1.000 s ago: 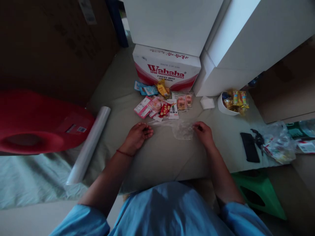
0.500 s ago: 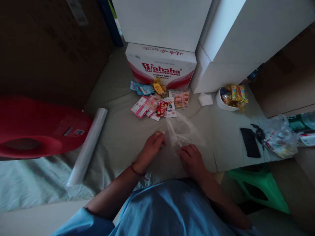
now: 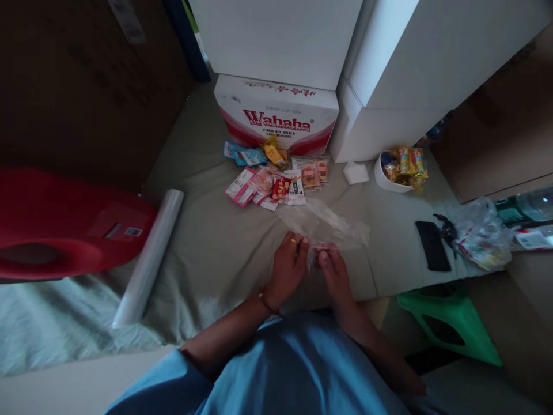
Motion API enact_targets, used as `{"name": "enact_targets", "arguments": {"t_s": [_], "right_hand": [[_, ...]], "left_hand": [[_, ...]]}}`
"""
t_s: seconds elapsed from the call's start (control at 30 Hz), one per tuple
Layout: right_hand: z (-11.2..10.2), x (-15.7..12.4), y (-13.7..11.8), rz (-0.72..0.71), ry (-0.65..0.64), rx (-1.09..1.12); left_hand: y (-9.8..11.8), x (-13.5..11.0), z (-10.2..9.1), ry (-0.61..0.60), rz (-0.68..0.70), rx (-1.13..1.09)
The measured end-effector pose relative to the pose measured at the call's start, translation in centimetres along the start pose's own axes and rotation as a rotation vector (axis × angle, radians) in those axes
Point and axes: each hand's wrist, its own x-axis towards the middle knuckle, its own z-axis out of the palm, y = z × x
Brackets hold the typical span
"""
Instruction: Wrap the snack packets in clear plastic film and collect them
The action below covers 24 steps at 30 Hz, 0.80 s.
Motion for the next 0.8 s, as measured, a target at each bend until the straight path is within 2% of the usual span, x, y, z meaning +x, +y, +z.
{"name": "enact_targets", "arguments": {"t_s": [0.07,0.1,0.23,0.33,0.4,0.5,0.67,0.8], "right_hand": [[0.6,0.5,-0.3,0.081,0.059,0.083],[0.8,0.7,-0.4,0.119,0.077,0.133],[0.8,0.9,-1.2,0.252,0.066,0.369],[0.2,0.7,-1.8,0.345,-0.002,0.501],[-0.6,0.7,-2.0,0.413,-0.035,0.58],[-2.4,1.6,-1.5,0.499,-0.044,0.675],[-6.3,4.3,0.7,0.552,-0.013,0.619],[-7.3,5.7,1.7,0.587,-0.022,0.427]], "left_hand": [[-0.1,-0.4,0.1,-0.007,0.018,-0.025],[-0.2,-0.5,0.0,0.017,-0.021,-0.075],[-1.6,0.8,-0.6,0.226,-0.362,-0.518],[-2.7,2.3,-1.9,0.328,-0.487,-0.71],[-3.1,3.0,-3.4,0.268,-0.552,-0.772],[-3.6,3.1,-6.1,0.102,-0.626,-0.791],[-4.7,2.0,-10.2,-0.132,-0.642,-0.538],[-6.5,1.0,-11.7,-0.117,-0.548,-0.239]]}}
